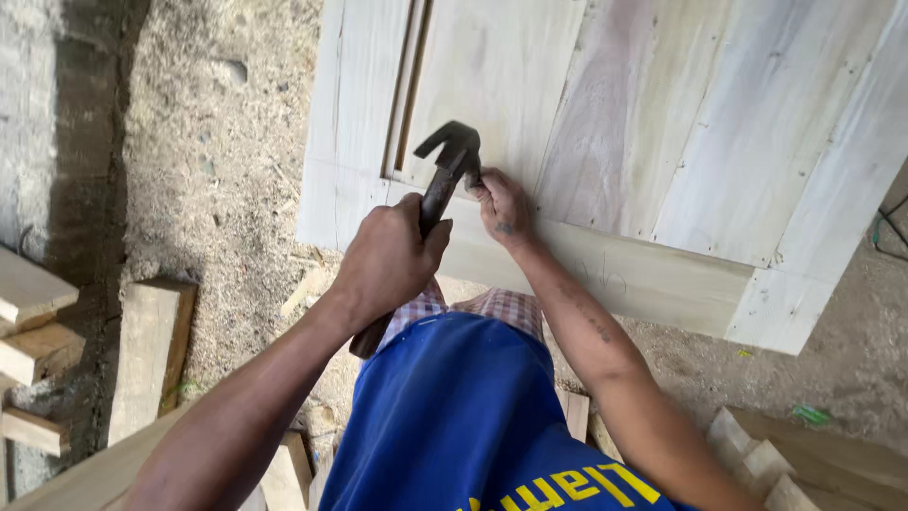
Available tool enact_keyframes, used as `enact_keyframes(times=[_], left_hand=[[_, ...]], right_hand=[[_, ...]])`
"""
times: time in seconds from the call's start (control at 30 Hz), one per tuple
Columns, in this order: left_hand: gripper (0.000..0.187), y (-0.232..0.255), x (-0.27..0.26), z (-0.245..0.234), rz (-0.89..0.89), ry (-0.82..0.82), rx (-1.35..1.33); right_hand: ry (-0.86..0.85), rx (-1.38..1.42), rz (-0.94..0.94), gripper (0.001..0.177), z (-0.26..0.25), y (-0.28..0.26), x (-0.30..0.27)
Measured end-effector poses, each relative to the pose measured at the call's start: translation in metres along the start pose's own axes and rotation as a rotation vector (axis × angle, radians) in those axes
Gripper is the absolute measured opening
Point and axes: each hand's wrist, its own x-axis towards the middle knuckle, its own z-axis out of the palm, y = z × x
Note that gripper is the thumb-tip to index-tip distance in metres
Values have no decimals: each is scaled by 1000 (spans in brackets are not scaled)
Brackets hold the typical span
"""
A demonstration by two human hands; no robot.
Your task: The person walks through a cluttered workshop and begins hammering nails into a large wooden board. They repeatedly strike the nails with a hammer to secure them into the wood surface.
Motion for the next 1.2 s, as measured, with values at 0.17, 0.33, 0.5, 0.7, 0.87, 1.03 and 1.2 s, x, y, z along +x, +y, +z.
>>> enact_keyframes(times=[0.17, 0.33, 0.5, 0.7, 0.87, 1.03, 1.2], left_hand=[[25, 11, -32, -41, 378, 421, -317], [29, -32, 1, 30, -104, -43, -41], [29, -73, -32, 18, -388, 13, -181], [32, -65, -36, -17, -321, 236, -234], [31, -32, -24, -59, -192, 243, -158], [23, -14, -38, -106, 206, 447, -135], [13, -49, -9, -44, 336, 568, -111]], right_hand=[[-31, 59, 10, 11, -1, -3, -2], [-49, -19, 13, 17, -4, 5, -11], [-20, 25, 108, 17, 5, 17, -15], [-107, 193, 85, 16, 68, 9, 31], [-113, 128, 19, 15, 76, 2, 42], [-107, 132, -30, 16, 77, -1, 40], [-151, 102, -38, 16, 72, -4, 35]])
